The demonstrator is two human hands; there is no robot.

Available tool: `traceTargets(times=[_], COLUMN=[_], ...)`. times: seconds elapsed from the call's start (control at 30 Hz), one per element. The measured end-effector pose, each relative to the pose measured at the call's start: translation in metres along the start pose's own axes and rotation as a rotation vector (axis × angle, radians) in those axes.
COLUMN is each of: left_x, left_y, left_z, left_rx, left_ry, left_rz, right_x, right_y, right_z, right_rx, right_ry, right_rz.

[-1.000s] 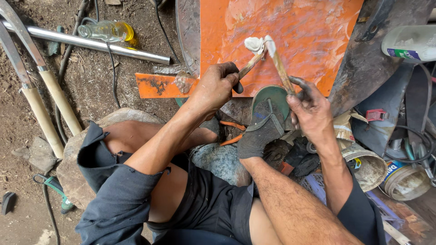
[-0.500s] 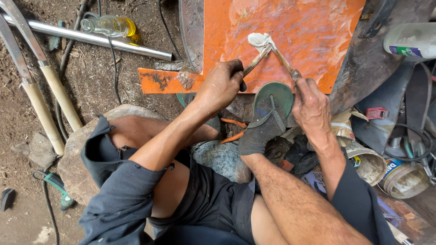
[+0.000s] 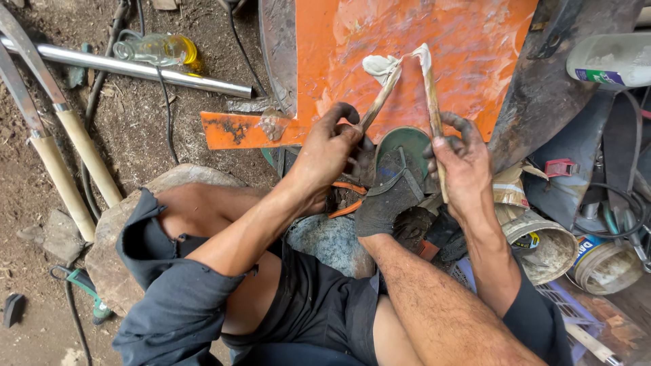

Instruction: The person scoops white paste from a can onto an orange board, then adds red paste from another can. Using two wooden sticks, they mix the pastes together on the board until a uniform pink color is achieved.

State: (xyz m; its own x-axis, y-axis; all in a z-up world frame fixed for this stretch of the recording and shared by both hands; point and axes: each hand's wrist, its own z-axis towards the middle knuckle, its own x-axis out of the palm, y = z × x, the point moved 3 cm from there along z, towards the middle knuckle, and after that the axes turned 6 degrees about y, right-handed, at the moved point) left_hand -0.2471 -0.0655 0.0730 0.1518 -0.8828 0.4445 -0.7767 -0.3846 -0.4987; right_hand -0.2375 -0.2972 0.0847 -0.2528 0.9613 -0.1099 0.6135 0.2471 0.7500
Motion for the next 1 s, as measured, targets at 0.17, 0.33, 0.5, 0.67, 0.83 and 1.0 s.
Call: traceTargets(times=[0.17,0.33,0.5,0.67,0.83,1.0], left_x=[0.008,0.014,0.015,0.009,0.016,0.010], left_y=[0.018,0.033,0.041,0.039,0.044,0.029], left_z=[0.003,0.011,0.006,-0.006,-0.002,-0.008], left_rx=[0.116,0.240,0.413,0.463,0.020,0.005], left_ry=[0.067,0.064,-0.049,-0.195,-0.040,0.004], left_rz=[-0.104,0.125,0.518,0.586,0.145,0.305], right_x=[0.028,0.055,0.058,0.057,0.052,0.034], right_y=[-0.008,-0.012,-0.014,-0.014,-0.004,0.010], right_z=[-0.001,-0.011,-0.002,0.001,0.001,0.005], right_rx=[0.078,0.102,0.058,0.096,0.143,0.100], right_ry=[0.113,0.238,0.250,0.209,0.228,0.196], right_rz=[0.486,0.757,0.646,0.631,0.652,0.353])
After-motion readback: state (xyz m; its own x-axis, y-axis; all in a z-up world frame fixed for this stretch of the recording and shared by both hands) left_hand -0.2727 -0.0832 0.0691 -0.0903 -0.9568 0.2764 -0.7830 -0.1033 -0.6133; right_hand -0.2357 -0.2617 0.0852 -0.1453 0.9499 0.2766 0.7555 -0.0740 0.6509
